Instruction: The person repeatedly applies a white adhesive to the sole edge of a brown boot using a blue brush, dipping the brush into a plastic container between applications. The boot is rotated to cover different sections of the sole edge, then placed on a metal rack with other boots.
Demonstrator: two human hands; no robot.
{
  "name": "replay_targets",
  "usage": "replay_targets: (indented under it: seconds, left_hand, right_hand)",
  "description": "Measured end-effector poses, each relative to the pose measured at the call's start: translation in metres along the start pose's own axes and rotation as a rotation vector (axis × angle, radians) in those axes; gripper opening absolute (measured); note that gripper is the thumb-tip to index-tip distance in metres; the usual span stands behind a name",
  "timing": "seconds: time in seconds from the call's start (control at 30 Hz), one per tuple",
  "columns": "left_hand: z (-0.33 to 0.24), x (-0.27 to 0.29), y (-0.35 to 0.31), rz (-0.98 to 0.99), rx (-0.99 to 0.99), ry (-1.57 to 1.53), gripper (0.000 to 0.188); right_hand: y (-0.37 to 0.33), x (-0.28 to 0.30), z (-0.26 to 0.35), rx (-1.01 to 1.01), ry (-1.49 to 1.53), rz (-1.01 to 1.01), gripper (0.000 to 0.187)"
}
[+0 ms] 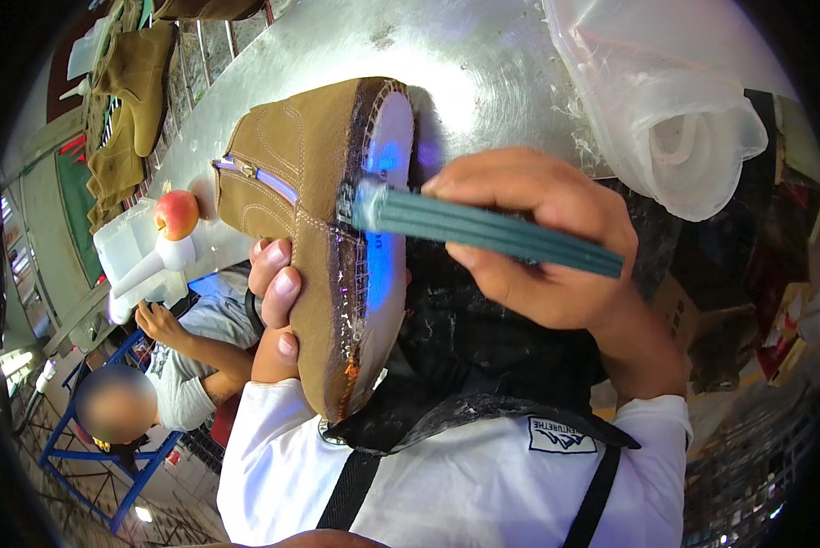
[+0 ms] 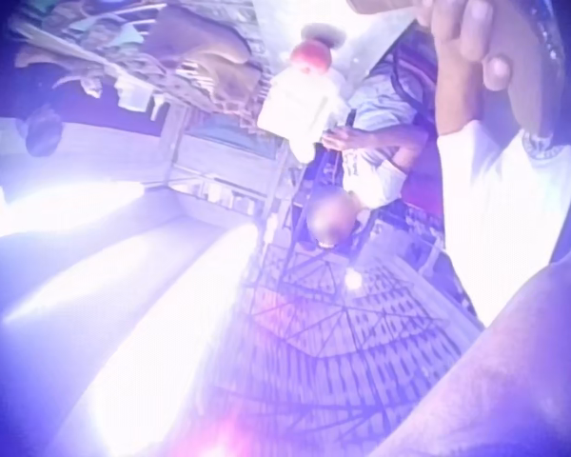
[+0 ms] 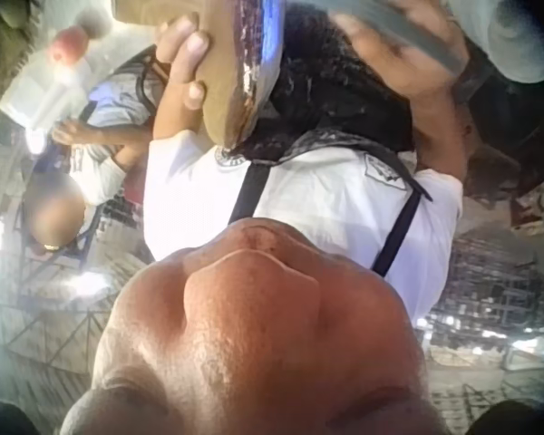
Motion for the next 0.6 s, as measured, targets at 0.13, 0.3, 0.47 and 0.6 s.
replay_targets:
  seconds: [0.13, 0.3, 0.47, 0.6]
  left_hand:
    - [-0.003, -0.005, 0.001, -0.072, 0.011, -0.013, 0.075]
    - [-0.004, -0.006, -0.002, -0.129, 0.004, 0.071, 0.076]
    - [-0.006, -0.009, 0.002, -0.138, -0.005, 0.060, 0.088]
    - [-0.006, -0.005, 0.005, -0.075, -0.044, 0.055, 0.083]
  right_hand:
    - [0.002, -0.004, 0.013, 0.034, -0.037, 0.055, 0.024]
    - [0.007, -0.007, 0.024, 0.110, -0.117, 0.106, 0.026]
    - [0.010, -0.006, 0.032, 0.110, -0.143, 0.145, 0.027]
    - [0.006, -0.004, 0.032, 0.119, -0.136, 0.155, 0.028]
Point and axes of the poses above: each hand's wrist, its own y-axis towards the middle knuckle, its own x-axis out of the back of the hand, z = x × y, the point moved 5 cm from there along y, towards the middle knuckle, and after that the axes turned 13 degrees about x, right-handed, at the moved point
